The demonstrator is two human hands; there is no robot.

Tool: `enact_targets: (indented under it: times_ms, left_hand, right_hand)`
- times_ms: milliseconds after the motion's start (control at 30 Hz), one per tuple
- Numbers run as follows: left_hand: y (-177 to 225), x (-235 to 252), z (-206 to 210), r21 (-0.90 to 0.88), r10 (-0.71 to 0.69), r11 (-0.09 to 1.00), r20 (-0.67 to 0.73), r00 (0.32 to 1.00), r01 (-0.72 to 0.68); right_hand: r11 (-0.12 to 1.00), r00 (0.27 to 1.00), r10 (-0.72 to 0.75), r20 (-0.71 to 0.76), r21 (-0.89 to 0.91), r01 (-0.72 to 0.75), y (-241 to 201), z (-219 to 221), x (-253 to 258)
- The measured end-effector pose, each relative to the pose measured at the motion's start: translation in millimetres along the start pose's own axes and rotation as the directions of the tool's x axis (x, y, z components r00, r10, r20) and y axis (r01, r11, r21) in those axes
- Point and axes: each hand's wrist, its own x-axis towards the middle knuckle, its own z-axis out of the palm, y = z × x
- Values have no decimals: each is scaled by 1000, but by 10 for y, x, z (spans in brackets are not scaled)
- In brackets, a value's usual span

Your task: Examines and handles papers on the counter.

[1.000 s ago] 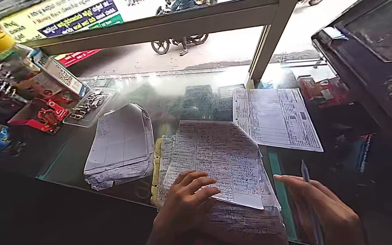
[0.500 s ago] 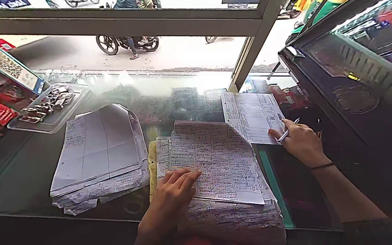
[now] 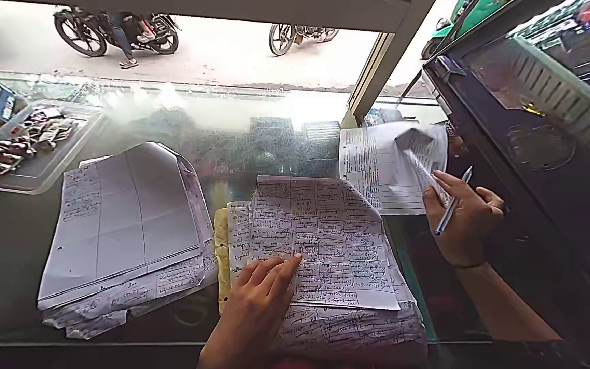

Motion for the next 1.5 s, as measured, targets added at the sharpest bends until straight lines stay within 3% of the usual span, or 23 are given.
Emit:
enact_targets:
  times_ms: [67, 133, 233, 300, 400, 467, 533, 667, 733, 833, 933, 1067, 1500]
  left_hand:
    - [-7, 7, 0, 1, 9, 1000, 1, 1000, -9]
    - [-4, 15, 6, 0, 13, 1000, -7, 1000, -13]
    - [30, 18, -18, 2, -35, 999, -46, 998, 35]
    - [46, 7, -49, 11, -130, 991, -102, 986, 132]
    - [47, -6, -61, 31, -252, 964, -200, 947, 263]
    - [41, -18, -48, 13, -296, 952, -221, 929, 306]
    - [35, -20, -52, -29, -307, 951, -224, 925, 309]
    - [15, -24, -72, -46, -260, 966, -224, 939, 256]
    - [-2, -33, -77, -19, -184, 983, -200, 962, 183]
    - [-30, -55, -67, -2, -107, 994, -193, 975, 109]
    - [-31, -67, -78, -13, -100, 995, -158, 982, 99]
    - [-15, -64, -85, -18, -115, 993, -129, 985, 114]
    - [-12, -78, -99, -79, -38, 997, -154, 987, 26]
  right_hand:
    - [997, 984, -80, -160, 9, 83, -104, -67, 6]
    - [965, 920, -250, -302, -4, 261, -202, -143, -21]
    - [803, 777, -569, -268, 21, 595, -397, -295, -200]
    - [623, 650, -748, -135, 195, 757, -565, -357, -330]
    - [289, 323, -945, -46, 337, 896, -655, -275, -453]
    - [186, 219, -974, -49, 373, 909, -667, -240, -470]
    - [197, 241, -969, -52, 420, 886, -671, -272, -466]
    - [315, 395, -917, -54, 509, 801, -654, -313, -417]
    - [418, 494, -869, -31, 489, 766, -682, -330, -442]
    - [684, 703, -702, 120, 391, 616, -887, -401, -651]
    - [807, 793, -548, 265, 416, 418, -1106, -485, -912]
    - [820, 783, -502, 368, 490, 295, -1196, -459, -1123]
    - [649, 559, -752, 350, 543, 533, -1130, -435, -1284]
